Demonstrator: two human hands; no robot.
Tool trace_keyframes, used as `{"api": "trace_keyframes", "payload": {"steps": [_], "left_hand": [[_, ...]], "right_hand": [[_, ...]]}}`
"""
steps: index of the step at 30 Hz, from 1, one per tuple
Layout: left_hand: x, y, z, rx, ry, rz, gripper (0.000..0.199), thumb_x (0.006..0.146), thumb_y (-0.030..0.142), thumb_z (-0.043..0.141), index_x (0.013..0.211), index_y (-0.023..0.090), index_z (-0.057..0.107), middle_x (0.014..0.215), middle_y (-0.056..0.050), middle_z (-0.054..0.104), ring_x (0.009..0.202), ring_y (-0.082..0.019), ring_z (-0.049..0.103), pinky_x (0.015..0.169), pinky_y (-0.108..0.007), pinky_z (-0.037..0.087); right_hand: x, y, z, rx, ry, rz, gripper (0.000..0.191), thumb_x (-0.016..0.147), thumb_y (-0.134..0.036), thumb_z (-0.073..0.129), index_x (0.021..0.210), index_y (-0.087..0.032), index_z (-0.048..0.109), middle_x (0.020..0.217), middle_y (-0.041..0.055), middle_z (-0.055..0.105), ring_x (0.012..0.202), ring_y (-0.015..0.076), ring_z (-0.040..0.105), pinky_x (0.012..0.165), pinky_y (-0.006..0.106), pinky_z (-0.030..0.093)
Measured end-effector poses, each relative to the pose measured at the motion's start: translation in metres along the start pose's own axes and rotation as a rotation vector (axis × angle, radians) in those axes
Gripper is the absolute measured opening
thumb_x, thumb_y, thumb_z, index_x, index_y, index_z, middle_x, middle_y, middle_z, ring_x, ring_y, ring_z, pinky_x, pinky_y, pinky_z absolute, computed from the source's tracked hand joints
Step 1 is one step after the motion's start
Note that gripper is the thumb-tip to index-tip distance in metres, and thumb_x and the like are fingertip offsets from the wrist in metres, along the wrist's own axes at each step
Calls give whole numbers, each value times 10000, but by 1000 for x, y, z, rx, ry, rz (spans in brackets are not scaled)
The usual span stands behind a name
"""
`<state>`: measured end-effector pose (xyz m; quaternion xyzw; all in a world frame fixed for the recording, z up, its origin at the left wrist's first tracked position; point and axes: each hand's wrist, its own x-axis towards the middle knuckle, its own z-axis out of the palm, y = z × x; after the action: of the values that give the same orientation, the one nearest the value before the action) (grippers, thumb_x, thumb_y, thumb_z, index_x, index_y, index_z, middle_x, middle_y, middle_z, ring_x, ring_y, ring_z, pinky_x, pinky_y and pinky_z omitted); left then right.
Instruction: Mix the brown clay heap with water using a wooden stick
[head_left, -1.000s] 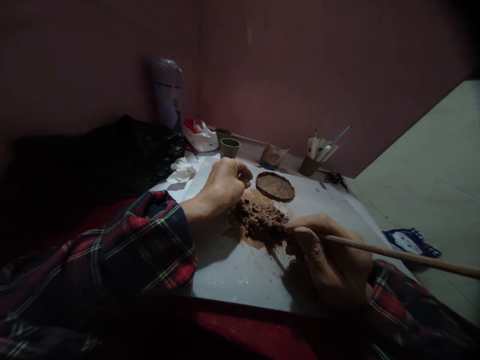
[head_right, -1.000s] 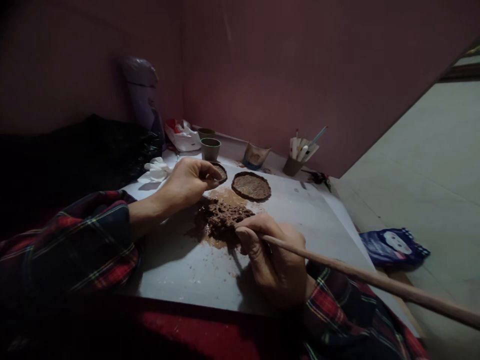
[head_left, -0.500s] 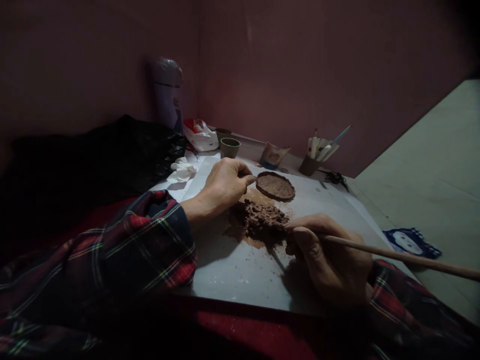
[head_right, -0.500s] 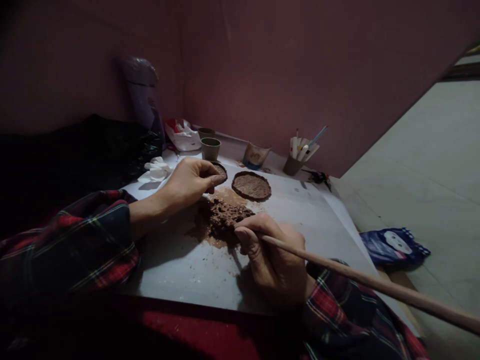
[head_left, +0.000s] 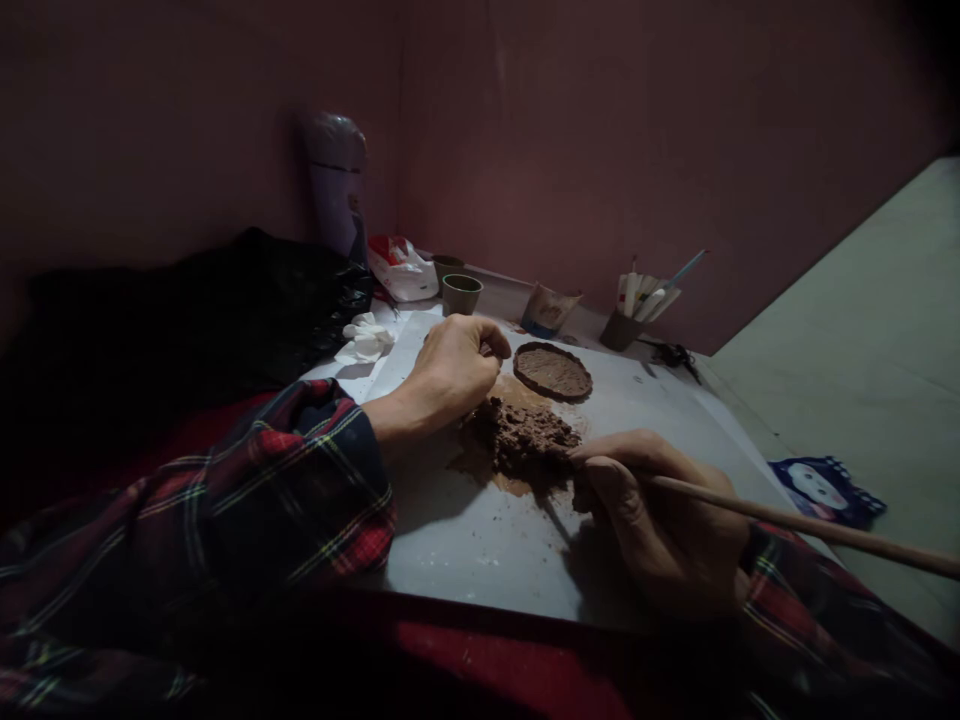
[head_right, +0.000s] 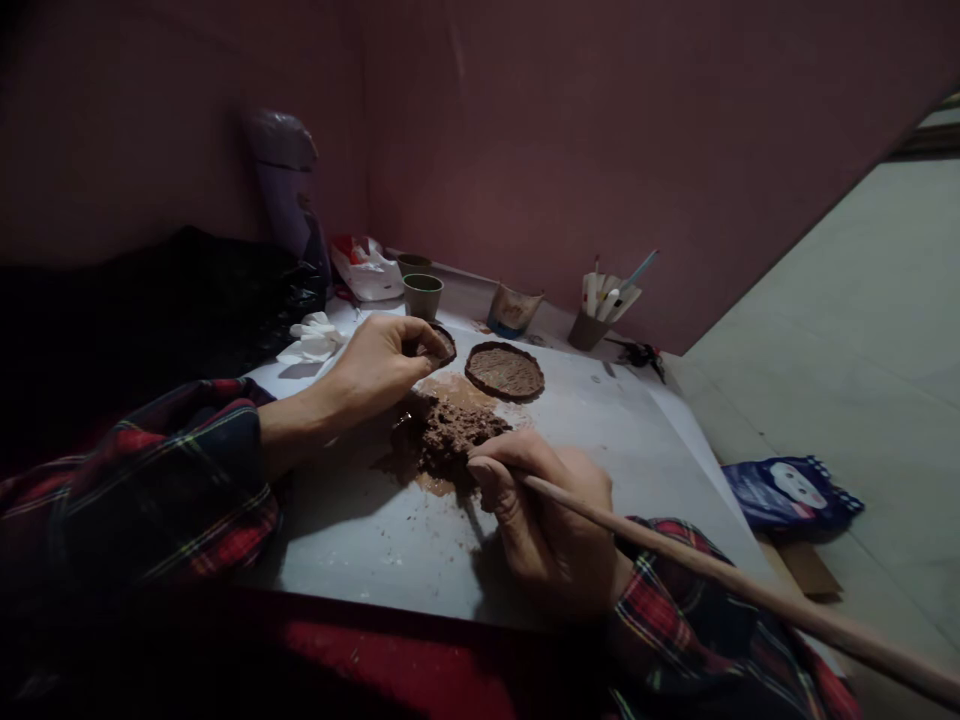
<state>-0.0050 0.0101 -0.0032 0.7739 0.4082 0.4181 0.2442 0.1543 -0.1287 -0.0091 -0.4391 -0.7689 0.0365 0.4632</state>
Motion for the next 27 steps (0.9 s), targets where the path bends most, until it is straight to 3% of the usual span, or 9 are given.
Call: {"api": "trace_keyframes", "payload": {"steps": [8,19,27], "left_hand": [[0,4,-1,25,-33,-18,241,707,63,535,825,156,725,883,-67,723,828,-178,635,792,-306,496],[-1,9,-2,21,-53,-49,153,773,160,574,813,142,721,813,-74,705,669,-144,590,648,-271,464],[-1,10,-2,35,-57,-62,141,771,143,573,797,139,712,766,-66,690,644,-135,572,627,-262,445]], "right_hand": [[-1,0,0,-19,-26,-19,100,888,-164,512,839,-181,598,588,-21,594,484,85,559,478,209,435],[3,-6,0,-51,-23,-41,110,883,-159,518,812,-174,599,567,-17,610,454,84,562,448,199,432],[3,-5,0,-109,-15,-59,122,877,-167,513,794,-169,601,570,-2,628,456,102,577,449,217,438]]}}
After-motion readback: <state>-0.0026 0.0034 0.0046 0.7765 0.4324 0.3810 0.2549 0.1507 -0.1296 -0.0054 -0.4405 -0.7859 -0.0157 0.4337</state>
